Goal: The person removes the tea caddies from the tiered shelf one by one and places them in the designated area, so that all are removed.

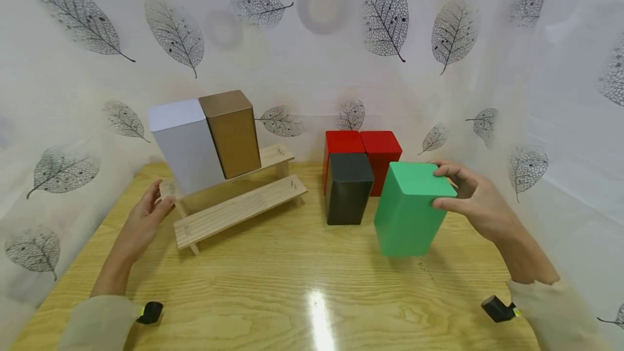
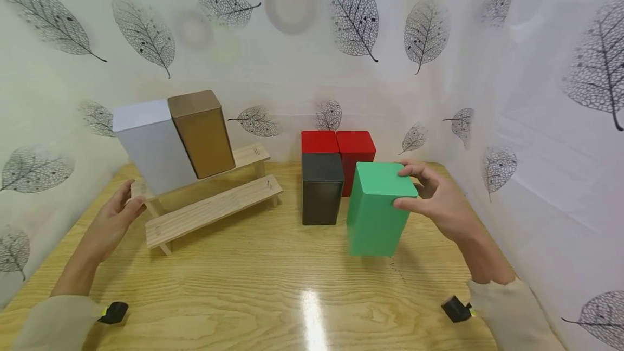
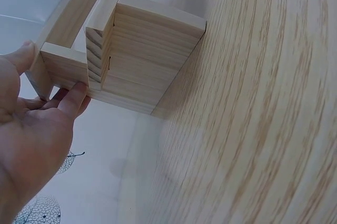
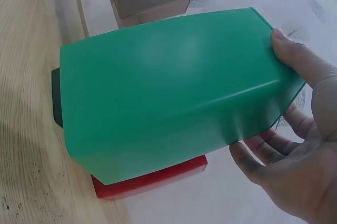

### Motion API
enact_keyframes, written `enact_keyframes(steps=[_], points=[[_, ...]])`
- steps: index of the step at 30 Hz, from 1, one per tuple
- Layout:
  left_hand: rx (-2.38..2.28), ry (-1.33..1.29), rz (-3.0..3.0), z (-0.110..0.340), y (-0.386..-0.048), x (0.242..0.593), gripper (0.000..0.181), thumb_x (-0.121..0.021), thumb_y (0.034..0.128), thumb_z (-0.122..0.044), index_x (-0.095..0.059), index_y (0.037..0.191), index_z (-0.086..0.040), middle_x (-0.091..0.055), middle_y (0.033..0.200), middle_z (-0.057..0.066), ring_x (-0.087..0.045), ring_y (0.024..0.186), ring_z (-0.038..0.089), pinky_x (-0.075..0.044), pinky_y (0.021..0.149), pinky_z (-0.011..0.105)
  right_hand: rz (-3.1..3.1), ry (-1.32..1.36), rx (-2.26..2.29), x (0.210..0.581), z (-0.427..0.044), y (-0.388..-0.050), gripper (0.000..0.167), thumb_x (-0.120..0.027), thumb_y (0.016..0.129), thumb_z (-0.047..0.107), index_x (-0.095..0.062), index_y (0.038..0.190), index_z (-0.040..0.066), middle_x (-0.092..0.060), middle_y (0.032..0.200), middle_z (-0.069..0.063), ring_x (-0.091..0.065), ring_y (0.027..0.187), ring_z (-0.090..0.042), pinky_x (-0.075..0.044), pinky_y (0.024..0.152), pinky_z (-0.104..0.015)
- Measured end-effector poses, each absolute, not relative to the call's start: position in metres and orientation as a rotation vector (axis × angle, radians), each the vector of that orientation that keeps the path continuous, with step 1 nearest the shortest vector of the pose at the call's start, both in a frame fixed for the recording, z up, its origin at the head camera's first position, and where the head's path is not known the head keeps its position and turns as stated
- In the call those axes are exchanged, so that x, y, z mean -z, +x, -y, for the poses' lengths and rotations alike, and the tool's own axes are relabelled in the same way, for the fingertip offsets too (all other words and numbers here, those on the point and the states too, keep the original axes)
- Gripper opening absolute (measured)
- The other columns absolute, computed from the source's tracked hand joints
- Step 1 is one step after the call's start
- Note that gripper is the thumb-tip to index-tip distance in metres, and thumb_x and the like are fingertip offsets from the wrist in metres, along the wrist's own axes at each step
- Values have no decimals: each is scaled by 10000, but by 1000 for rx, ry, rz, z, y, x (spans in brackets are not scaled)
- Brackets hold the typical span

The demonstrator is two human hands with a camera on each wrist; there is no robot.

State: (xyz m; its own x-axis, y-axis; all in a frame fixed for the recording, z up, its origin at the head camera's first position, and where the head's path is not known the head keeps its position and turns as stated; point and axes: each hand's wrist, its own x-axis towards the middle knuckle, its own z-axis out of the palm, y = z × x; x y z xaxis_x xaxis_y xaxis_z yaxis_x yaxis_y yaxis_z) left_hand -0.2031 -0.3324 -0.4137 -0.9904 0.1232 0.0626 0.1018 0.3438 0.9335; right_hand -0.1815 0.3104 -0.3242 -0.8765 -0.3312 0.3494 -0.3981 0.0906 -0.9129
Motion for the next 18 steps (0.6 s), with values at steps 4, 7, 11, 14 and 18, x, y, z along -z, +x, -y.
enact_keyframes(steps=[4,7,11,14,18], points=[[-1776,211,-2557,332,-203,414,777,-398,1136,-362,159,1642,-166,165,1677,220,-1,1522,490,-262,1136,140,2276,715,-1955,329,-312,-190,416,-644,896,-213,-582,1223,36,-483,1456,-41,-543,1240,-140,-544,862,-205],[-1767,209,-2565,333,-203,415,776,-397,1135,-366,157,1642,-171,159,1679,219,-20,1521,493,-274,1118,123,2243,714,-1985,334,-312,-198,405,-648,891,-216,-574,1209,23,-499,1452,-48,-588,1177,-148,-554,832,-210],[-1756,203,-2573,333,-203,415,777,-395,1134,-376,157,1643,-176,156,1681,218,-30,1522,493,-285,1101,110,2225,731,-1976,339,-311,-208,390,-661,885,-219,-551,1196,-10,-475,1473,-89,-592,1182,-175,-555,835,-212],[-1754,201,-2577,333,-204,414,777,-396,1133,-377,153,1644,-174,155,1681,219,-27,1522,494,-282,1099,108,2260,700,-1940,341,-310,-214,379,-674,897,-190,-544,1205,-12,-446,1488,-95,-572,1215,-175,-553,840,-209],[-1760,206,-2578,333,-204,415,778,-400,1134,-370,151,1644,-166,156,1678,225,-24,1520,501,-280,1098,107,2335,624,-1887,344,-310,-221,370,-694,916,-137,-541,1226,-5,-423,1520,-70,-535,1266,-151,-543,863,-203]])
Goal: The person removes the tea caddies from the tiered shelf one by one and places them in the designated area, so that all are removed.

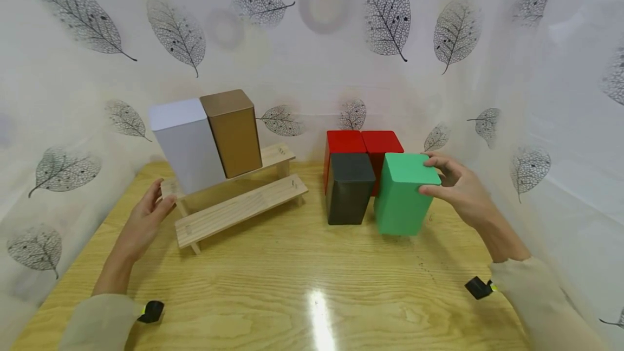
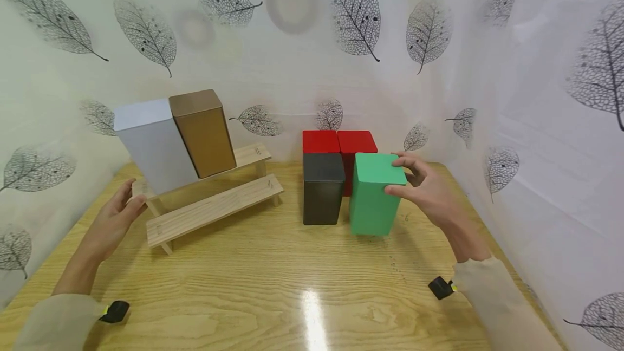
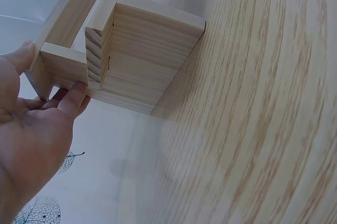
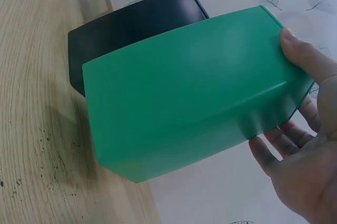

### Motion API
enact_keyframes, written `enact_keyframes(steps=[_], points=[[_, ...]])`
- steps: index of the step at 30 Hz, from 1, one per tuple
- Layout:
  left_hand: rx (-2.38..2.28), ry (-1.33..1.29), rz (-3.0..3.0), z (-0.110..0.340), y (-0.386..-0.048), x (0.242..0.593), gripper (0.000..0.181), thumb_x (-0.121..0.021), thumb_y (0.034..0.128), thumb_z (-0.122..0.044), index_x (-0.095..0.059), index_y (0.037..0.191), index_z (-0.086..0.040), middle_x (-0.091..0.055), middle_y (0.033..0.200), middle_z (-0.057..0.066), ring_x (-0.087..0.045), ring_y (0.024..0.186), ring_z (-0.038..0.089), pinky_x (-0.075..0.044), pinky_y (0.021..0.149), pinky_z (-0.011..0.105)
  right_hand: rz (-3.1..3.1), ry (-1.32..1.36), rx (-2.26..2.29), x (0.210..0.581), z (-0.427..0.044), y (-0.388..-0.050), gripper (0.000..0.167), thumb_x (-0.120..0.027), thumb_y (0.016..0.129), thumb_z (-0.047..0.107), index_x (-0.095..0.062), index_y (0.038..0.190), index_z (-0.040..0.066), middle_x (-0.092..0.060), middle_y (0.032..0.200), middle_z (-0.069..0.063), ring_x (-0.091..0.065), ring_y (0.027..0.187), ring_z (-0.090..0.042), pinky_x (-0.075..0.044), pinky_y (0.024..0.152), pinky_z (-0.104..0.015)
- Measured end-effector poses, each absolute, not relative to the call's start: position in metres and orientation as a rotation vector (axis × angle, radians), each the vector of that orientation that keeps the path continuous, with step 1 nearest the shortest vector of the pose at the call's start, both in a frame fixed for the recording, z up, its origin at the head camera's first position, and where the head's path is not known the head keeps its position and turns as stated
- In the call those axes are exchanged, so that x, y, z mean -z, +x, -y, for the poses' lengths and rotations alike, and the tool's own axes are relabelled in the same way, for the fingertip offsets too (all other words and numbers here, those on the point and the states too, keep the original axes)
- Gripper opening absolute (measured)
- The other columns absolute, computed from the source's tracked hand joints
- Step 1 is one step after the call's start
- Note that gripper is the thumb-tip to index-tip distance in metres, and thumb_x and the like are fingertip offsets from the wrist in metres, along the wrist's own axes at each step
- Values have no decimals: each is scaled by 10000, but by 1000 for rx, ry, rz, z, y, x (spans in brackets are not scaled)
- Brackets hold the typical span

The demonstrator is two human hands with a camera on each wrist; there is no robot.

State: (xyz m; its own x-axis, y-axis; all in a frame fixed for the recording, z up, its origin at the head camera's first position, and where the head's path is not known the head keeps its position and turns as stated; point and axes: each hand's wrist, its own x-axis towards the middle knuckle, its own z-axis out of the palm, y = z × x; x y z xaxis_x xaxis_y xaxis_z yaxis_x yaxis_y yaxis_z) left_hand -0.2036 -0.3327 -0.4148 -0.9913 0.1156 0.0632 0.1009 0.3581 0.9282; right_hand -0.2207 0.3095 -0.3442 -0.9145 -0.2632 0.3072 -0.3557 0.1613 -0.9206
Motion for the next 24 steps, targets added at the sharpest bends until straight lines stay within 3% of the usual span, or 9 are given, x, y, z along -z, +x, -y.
enact_keyframes(steps=[11,18,24], points=[[-1786,230,-2555,334,-204,417,770,-395,1137,-350,150,1646,-158,155,1676,240,-65,1515,500,-322,1118,151,2458,583,-1756,354,-308,-239,386,-748,935,-21,-556,1269,-12,-377,1615,-86,-524,1317,-67,-529,910,-189],[-1758,212,-2560,334,-204,416,775,-394,1135,-370,158,1644,-178,160,1681,214,-28,1524,490,-295,1151,187,2295,700,-1917,371,-305,-247,372,-683,934,-128,-549,1271,-46,-345,1609,-144,-517,1312,-107,-510,925,-179],[-1757,222,-2565,334,-203,416,766,-385,1138,-363,158,1643,-175,155,1681,212,-57,1518,498,-303,1136,166,2296,700,-1868,378,-301,-250,399,-708,923,-111,-556,1288,-53,-294,1640,-199,-465,1365,-78,-447,1014,-160]])
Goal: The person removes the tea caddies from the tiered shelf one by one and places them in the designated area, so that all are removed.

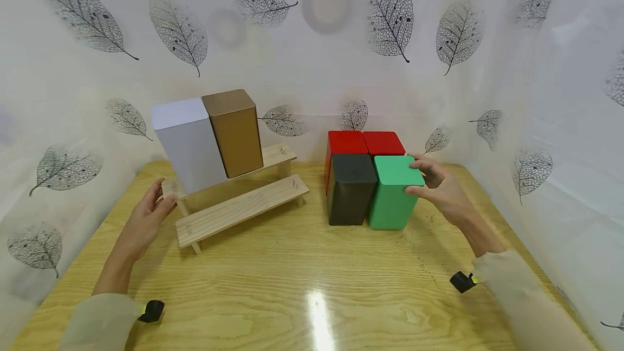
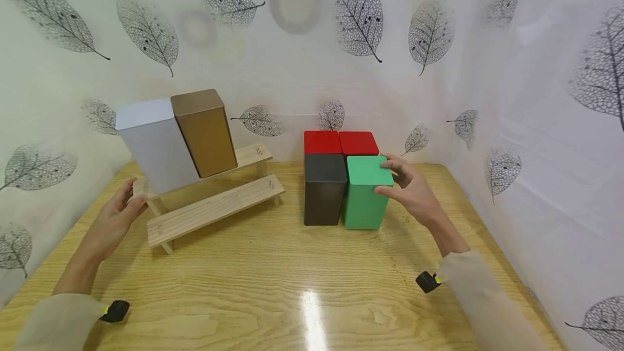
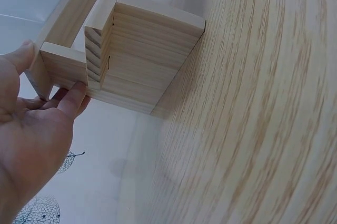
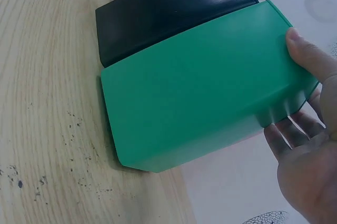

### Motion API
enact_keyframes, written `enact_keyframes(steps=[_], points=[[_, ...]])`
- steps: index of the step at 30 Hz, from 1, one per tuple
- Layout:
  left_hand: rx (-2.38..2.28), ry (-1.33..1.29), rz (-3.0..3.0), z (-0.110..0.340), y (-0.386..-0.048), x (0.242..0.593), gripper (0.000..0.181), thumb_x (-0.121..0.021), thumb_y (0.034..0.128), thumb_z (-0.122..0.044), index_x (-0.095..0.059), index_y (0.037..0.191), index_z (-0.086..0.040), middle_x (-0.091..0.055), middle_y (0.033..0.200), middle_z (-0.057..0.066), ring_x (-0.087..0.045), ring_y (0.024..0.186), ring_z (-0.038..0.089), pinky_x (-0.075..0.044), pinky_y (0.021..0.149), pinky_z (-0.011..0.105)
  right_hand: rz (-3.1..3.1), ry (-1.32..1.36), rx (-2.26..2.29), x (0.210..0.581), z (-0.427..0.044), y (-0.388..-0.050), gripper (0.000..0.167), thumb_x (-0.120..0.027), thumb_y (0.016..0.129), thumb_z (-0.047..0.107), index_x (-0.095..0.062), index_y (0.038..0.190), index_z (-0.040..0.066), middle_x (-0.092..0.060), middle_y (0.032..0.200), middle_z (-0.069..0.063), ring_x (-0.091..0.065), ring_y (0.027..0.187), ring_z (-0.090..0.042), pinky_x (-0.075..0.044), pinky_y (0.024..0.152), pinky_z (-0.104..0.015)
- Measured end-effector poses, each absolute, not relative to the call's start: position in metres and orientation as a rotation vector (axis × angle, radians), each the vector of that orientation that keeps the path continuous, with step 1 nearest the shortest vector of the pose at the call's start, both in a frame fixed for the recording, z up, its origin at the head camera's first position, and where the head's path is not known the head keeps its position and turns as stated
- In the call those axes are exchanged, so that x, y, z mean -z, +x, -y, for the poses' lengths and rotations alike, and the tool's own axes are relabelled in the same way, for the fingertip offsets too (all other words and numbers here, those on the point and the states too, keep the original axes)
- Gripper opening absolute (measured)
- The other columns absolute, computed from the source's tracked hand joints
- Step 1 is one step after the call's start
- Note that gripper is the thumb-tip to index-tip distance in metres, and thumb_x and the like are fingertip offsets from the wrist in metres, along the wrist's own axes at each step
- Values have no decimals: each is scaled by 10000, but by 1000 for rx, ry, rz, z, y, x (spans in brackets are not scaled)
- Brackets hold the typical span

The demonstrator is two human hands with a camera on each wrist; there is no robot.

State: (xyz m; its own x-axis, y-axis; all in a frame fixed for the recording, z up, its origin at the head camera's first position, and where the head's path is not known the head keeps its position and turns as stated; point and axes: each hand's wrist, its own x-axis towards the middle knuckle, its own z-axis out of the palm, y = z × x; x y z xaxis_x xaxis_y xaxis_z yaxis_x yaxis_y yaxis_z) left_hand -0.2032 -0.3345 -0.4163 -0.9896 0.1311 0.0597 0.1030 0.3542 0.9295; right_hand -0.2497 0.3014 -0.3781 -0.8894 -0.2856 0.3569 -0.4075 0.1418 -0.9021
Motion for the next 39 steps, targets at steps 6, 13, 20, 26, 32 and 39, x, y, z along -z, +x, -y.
enact_keyframes(steps=[6,13,20,26,32,39], points=[[-1766,233,-2566,334,-203,416,764,-390,1139,-350,152,1645,-166,157,1681,217,-11,1522,497,-303,1109,126,2301,699,-1872,382,-300,-250,426,-707,923,-116,-549,1315,-62,-260,1660,-225,-494,1344,-70,-465,985,-160],[-1787,242,-2555,334,-203,416,764,-392,1140,-340,150,1645,-156,166,1678,222,26,1522,493,-288,1127,139,2434,650,-1768,381,-303,-251,507,-702,966,-33,-500,1430,-54,-228,1691,-169,-309,1524,-198,-388,1071,-138],[-1761,213,-2574,333,-203,415,770,-392,1136,-367,149,1647,-170,154,1679,225,-11,1520,503,-283,1139,162,2563,594,-1552,373,-300,-250,596,-730,980,76,-496,1525,22,-277,1690,-64,-344,1503,-290,-400,1032,-111],[-1761,207,-2565,334,-203,416,770,-393,1135,-373,151,1647,-187,164,1679,207,14,1523,491,-264,1169,204,2571,572,-1495,372,-298,-250,605,-741,976,97,-504,1532,57,-307,1680,-34,-420,1453,-231,-416,1005,-109],[-1774,212,-2560,334,-203,416,769,-393,1136,-364,153,1646,-184,170,1677,211,21,1524,489,-258,1172,206,2571,596,-1449,373,-297,-251,618,-736,983,113,-486,1545,57,-308,1679,-26,-400,1460,-349,-415,1003,-104],[-1776,209,-2562,333,-203,415,770,-395,1136,-365,150,1648,-182,163,1678,211,51,1523,484,-230,1191,235,2562,592,-1472,375,-298,-252,614,-722,992,109,-479,1554,79,-300,1682,-6,-463,1404,-90,-439,990,-124]])
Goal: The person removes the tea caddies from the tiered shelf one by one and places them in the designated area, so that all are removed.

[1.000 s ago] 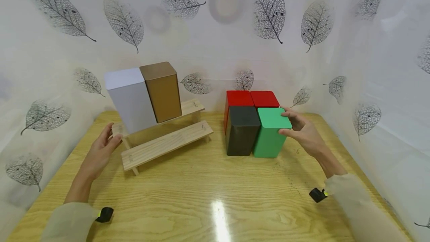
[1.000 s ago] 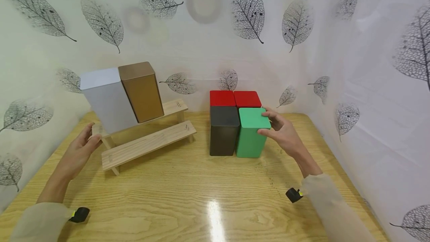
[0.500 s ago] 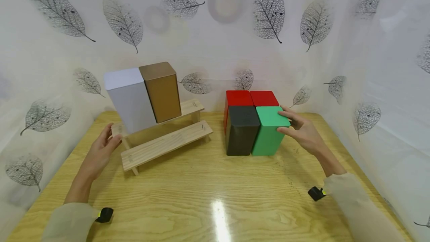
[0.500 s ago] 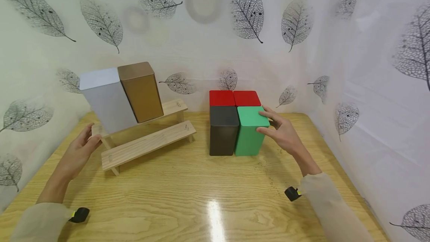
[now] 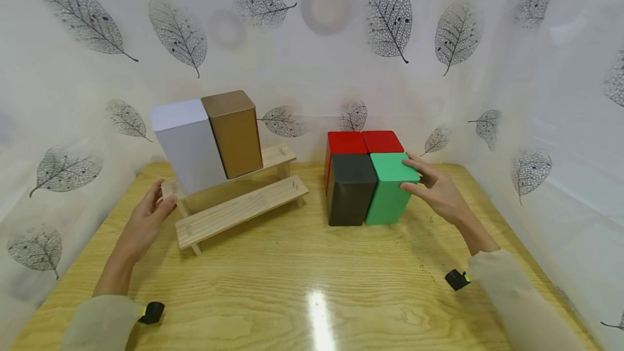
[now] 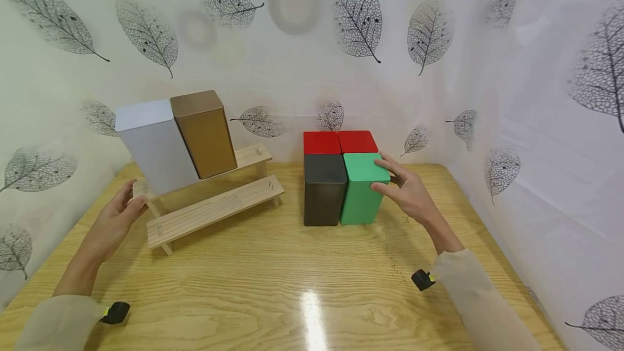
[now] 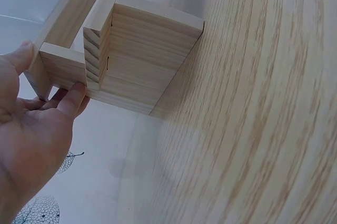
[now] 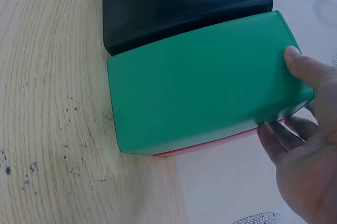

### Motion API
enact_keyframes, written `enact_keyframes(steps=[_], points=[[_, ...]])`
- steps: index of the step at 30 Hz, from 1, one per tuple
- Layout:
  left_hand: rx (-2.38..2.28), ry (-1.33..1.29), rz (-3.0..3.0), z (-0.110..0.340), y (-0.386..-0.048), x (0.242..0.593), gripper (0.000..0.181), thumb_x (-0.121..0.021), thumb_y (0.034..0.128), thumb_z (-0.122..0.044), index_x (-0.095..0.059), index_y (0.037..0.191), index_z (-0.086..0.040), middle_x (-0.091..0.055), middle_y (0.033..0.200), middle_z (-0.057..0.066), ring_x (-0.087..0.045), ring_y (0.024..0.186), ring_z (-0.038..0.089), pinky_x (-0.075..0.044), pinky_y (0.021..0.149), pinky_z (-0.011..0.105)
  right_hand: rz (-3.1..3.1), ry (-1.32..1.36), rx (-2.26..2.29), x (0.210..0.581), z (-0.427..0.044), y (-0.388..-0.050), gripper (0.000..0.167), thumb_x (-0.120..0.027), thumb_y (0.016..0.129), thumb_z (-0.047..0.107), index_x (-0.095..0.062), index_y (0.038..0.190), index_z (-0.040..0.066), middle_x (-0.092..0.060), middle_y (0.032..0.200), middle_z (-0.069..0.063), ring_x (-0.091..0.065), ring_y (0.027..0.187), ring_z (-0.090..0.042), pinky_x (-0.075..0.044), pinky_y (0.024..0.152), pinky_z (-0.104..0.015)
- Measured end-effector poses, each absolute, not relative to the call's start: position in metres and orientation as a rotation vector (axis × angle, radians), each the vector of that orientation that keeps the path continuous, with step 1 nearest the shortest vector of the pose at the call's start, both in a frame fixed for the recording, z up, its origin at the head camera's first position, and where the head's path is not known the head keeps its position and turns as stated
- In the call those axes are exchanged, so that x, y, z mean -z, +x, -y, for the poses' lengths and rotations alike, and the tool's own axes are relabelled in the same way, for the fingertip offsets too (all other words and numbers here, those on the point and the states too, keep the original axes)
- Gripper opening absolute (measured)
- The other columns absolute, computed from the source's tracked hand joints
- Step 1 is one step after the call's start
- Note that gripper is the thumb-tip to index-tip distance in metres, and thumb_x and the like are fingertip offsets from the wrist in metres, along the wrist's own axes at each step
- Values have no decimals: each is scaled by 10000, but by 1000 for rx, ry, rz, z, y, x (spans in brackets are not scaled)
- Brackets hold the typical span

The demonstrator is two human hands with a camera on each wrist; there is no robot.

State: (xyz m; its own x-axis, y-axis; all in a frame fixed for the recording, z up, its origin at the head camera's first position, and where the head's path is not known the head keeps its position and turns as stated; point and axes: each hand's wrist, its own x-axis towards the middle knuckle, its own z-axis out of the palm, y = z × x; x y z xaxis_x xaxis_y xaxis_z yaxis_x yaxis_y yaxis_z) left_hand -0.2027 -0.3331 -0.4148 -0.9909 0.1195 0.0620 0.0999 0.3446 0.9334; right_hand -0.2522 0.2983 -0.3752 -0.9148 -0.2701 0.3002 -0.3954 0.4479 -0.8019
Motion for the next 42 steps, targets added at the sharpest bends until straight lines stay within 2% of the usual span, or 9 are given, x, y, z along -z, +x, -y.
enact_keyframes(steps=[4,9,24,27,30,32,37,39,42], points=[[-1767,212,-2569,333,-202,416,764,-391,1137,-361,148,1648,-184,158,1679,213,46,1522,490,-229,1186,221,2546,610,-1517,376,-298,-253,625,-709,998,92,-451,1567,63,-261,1697,-27,-490,1327,15,-462,961,-128],[-1768,210,-2574,333,-203,416,760,-391,1138,-355,144,1648,-180,147,1679,222,11,1521,496,-255,1150,163,2546,628,-1528,376,-298,-253,627,-696,1008,104,-433,1576,65,-227,1707,-35,-510,1292,13,-480,938,-129],[-1786,229,-2563,334,-202,417,759,-389,1140,-344,149,1646,-171,161,1676,225,37,1520,495,-253,1138,142,2575,581,-1510,377,-299,-255,616,-686,1019,128,-434,1578,73,-255,1681,-171,-569,1168,14,-496,885,-134],[-1788,229,-2558,334,-202,416,761,-388,1139,-349,152,1646,-176,167,1676,219,45,1520,491,-238,1167,184,2574,574,-1512,376,-298,-254,635,-691,1015,130,-419,1586,78,-285,1668,-165,-573,1202,-55,-503,887,-145],[-1781,227,-2558,333,-202,415,768,-391,1137,-361,155,1645,-175,167,1677,216,44,1521,490,-234,1176,201,2559,557,-1509,374,-298,-252,658,-679,1023,138,-378,1605,83,-316,1655,-151,-539,1304,-210,-491,916,-153],[-1778,223,-2557,333,-202,415,772,-394,1135,-369,153,1646,-178,165,1678,212,42,1523,486,-216,1204,262,2537,545,-1508,370,-298,-251,658,-658,1038,152,-352,1616,89,-329,1647,-148,-493,1350,-315,-476,937,-150],[-1777,211,-2556,334,-204,416,770,-396,1135,-368,150,1647,-184,163,1676,215,51,1523,484,-165,1230,410,2399,551,-1541,356,-295,-246,572,-614,1056,128,-408,1585,56,-415,1590,-114,-530,1287,-161,-469,966,-146],[-1775,211,-2559,334,-204,416,771,-395,1135,-368,151,1647,-179,164,1676,220,53,1523,485,-184,1226,351,2335,569,-1568,350,-291,-245,540,-616,1048,96,-450,1560,51,-473,1538,-73,-549,1224,-74,-477,962,-150],[-1784,230,-2554,334,-203,416,774,-396,1137,-358,154,1645,-161,169,1674,224,57,1522,486,-223,1200,262,2270,586,-1613,340,-283,-241,508,-620,1041,73,-492,1531,43,-528,1472,-14,-574,1203,-113,-485,963,-159]])
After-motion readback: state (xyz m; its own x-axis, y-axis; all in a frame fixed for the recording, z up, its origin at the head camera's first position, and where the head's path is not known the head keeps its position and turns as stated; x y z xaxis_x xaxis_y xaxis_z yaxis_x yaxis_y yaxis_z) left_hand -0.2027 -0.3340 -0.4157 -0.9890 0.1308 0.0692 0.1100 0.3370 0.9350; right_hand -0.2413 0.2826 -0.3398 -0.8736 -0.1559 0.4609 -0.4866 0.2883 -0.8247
